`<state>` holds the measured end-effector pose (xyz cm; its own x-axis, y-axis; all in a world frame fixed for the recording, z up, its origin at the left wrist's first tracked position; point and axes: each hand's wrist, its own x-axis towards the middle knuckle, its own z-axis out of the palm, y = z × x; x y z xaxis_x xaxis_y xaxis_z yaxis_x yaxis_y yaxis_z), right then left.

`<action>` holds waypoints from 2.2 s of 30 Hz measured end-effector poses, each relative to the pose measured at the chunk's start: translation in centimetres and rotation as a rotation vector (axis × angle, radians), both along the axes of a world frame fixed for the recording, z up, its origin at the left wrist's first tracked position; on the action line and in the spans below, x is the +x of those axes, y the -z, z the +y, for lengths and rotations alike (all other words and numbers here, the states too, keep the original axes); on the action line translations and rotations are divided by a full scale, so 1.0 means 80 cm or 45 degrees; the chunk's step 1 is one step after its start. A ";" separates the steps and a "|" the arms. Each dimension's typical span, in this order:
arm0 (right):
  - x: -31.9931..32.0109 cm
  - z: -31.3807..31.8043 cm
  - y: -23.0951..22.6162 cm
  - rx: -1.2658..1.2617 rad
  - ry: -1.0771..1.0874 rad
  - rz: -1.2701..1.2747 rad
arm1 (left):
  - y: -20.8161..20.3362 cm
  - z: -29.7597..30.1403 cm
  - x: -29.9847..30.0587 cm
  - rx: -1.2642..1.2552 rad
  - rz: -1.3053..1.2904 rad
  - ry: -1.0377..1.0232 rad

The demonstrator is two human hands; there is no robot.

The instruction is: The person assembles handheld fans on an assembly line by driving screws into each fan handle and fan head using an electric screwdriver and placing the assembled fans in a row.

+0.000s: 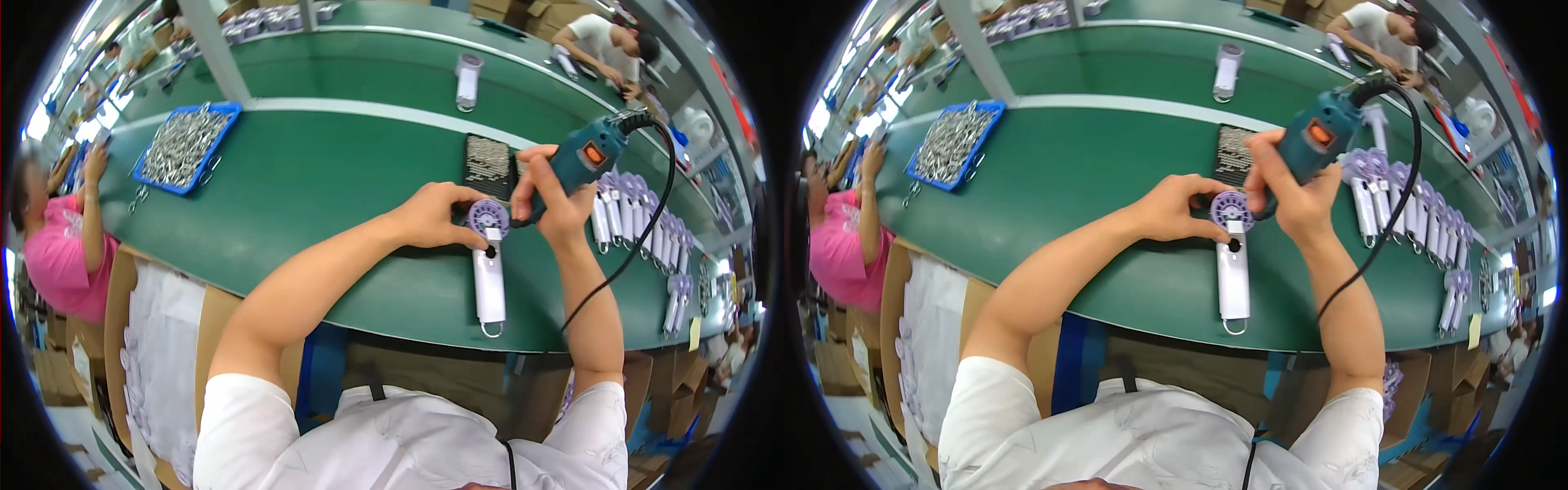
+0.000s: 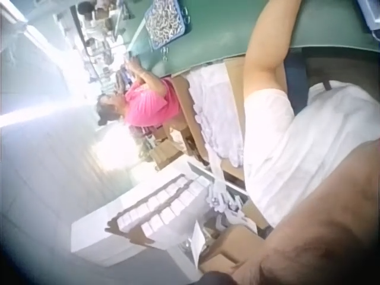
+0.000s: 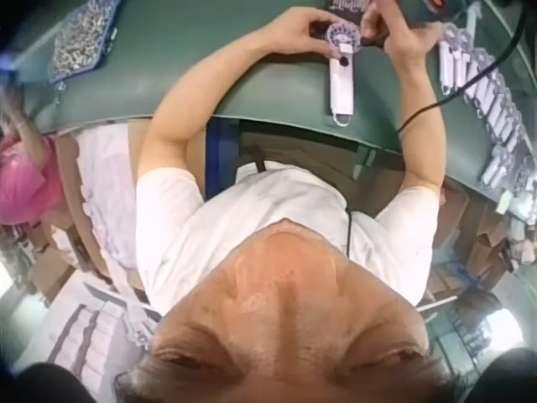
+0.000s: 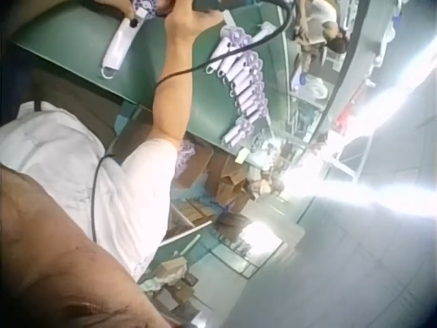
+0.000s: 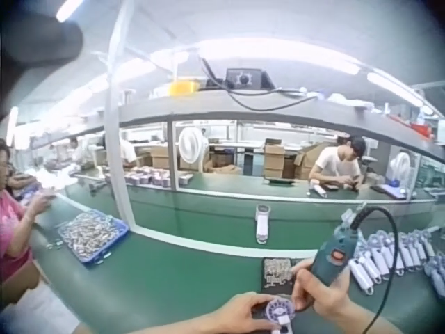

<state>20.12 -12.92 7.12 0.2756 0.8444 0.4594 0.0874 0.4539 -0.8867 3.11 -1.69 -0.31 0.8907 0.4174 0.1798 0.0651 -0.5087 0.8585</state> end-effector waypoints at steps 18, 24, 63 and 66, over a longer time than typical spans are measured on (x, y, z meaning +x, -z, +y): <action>0.008 -0.240 0.043 -0.886 0.602 -1.348 | -0.016 -0.006 0.033 0.514 -0.160 0.014; 0.143 -0.368 0.030 -1.204 1.331 -1.220 | -0.033 0.124 0.107 0.336 0.018 -0.666; 0.039 0.002 -0.042 0.257 0.363 0.048 | -0.004 0.029 -0.034 -1.145 -0.154 -0.556; 0.022 0.063 -0.023 0.232 0.325 0.068 | -0.004 0.025 -0.035 -1.023 -0.028 -0.573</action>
